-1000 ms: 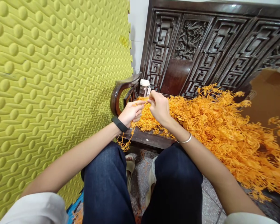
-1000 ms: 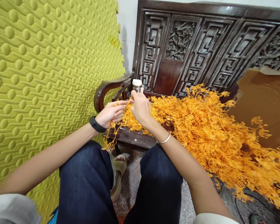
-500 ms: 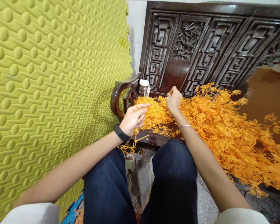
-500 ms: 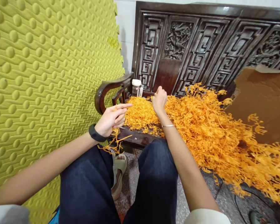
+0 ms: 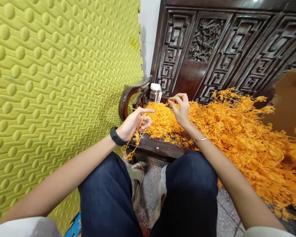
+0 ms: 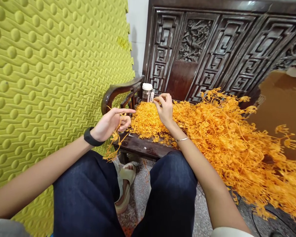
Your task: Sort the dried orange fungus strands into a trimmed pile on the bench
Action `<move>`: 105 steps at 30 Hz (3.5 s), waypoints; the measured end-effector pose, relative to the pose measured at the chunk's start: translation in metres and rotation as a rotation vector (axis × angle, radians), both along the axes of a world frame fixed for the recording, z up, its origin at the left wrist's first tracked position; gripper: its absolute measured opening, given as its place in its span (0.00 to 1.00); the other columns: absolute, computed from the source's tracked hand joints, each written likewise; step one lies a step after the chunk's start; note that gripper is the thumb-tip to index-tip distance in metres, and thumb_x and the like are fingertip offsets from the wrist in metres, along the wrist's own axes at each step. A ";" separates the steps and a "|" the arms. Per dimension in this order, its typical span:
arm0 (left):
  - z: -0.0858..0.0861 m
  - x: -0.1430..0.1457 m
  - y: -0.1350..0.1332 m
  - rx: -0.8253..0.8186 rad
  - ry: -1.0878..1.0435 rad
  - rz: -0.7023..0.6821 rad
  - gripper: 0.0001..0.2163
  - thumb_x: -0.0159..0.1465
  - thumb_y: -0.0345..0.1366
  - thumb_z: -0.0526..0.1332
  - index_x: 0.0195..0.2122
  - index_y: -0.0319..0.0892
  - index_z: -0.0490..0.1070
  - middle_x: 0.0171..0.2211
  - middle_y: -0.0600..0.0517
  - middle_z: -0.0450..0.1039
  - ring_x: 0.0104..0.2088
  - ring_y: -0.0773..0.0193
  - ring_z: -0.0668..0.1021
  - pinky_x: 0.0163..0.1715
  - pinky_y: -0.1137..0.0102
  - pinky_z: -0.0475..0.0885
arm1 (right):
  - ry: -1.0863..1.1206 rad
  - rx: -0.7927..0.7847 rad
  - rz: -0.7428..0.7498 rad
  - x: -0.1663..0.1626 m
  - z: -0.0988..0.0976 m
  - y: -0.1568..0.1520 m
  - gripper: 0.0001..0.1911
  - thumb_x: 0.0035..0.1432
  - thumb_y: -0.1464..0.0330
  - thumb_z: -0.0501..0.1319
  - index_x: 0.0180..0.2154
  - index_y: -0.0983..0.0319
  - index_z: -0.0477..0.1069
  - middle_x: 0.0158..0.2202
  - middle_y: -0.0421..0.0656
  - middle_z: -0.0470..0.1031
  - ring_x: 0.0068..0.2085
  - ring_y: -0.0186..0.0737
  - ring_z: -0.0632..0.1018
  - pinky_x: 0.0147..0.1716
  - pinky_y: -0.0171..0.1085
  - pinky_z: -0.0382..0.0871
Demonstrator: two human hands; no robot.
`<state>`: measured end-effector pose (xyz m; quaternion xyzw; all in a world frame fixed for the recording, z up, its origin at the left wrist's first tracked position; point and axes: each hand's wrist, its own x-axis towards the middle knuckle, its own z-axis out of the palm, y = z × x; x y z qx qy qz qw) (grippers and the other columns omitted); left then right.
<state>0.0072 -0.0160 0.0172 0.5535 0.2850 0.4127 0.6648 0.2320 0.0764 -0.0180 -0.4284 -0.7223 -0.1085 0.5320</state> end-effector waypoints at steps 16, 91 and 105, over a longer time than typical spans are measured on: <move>0.003 0.007 0.007 0.047 -0.163 0.000 0.19 0.46 0.28 0.54 0.41 0.35 0.65 0.24 0.53 0.67 0.21 0.71 0.62 0.22 0.74 0.58 | -0.242 -0.743 0.600 -0.021 0.012 -0.044 0.11 0.56 0.64 0.60 0.36 0.64 0.74 0.34 0.43 0.78 0.35 0.35 0.76 0.39 0.38 0.69; 0.001 0.010 -0.006 0.484 0.390 0.249 0.05 0.59 0.30 0.53 0.30 0.37 0.67 0.22 0.54 0.70 0.16 0.75 0.68 0.13 0.80 0.63 | 0.157 -0.596 0.785 -0.039 0.031 -0.083 0.09 0.53 0.64 0.62 0.29 0.63 0.67 0.32 0.41 0.68 0.37 0.35 0.70 0.40 0.38 0.64; 0.006 0.005 -0.009 0.290 0.259 0.162 0.07 0.56 0.28 0.53 0.25 0.37 0.69 0.11 0.62 0.50 0.12 0.77 0.53 0.12 0.78 0.49 | 0.396 -0.818 0.907 -0.041 0.035 -0.086 0.08 0.51 0.67 0.65 0.29 0.63 0.67 0.29 0.39 0.73 0.33 0.31 0.75 0.38 0.35 0.70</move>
